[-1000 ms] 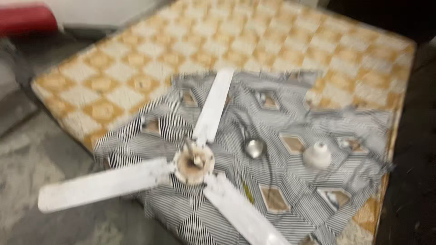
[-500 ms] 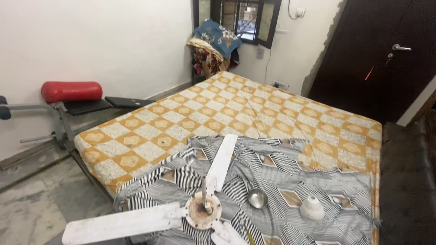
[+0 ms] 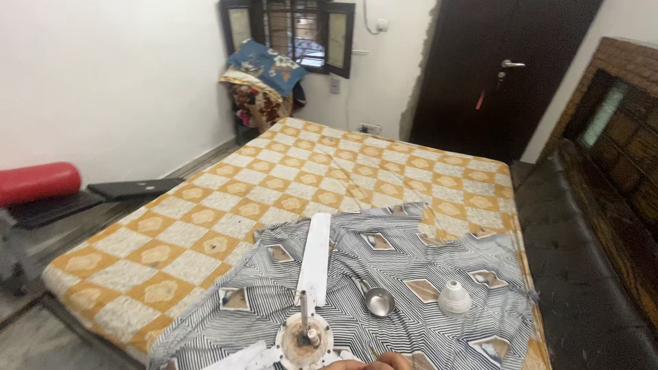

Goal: The person reassembles a ceiling fan on a bed. They attach each blade to the motor housing using a screwdriver and screws, then place the fan cap over the motor housing and secure it.

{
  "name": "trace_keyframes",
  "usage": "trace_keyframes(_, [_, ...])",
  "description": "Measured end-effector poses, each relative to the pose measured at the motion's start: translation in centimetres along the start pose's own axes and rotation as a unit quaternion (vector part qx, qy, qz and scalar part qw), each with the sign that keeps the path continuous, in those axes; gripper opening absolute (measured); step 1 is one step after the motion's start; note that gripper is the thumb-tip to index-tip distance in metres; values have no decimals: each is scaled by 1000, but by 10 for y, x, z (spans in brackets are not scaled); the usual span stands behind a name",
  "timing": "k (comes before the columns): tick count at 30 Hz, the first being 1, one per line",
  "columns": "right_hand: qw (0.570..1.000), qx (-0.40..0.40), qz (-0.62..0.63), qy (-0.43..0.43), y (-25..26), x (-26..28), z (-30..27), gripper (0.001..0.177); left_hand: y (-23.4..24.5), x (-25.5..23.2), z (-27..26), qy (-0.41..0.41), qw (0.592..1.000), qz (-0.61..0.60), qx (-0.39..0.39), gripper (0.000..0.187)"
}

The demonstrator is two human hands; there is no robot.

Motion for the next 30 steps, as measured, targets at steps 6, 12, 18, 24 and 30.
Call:
trace_keyframes(6, [994,-84,-26,57,-6,30,7,30,29,-13,-3,-34,998,-51,31,27])
trace_keyframes(12, [933,-322,-9,161,59,114,-31,33,44,-77,-34,-111,989,-60,75,23])
trace_keyframes(18, [939,-298,-35,169,174,187,-43,27,28,-192,-70,-288,956,27,37,18])
trace_keyframes(24, [926,-311,-32,212,250,219,-75,26,6,-279,-98,-413,907,73,41,19])
trace_keyframes(30, [915,-311,193,169,269,210,-115,21,-24,-300,-116,-473,875,83,60,22])
Point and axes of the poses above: each hand's wrist, its own z-axis towards the middle knuckle, its own y-axis out of the back of the hand, x = y × z, the point moved 3 cm from there along z, towards the middle knuckle, and after that the axes turned 10 degrees about x, right-handed, at the moved point
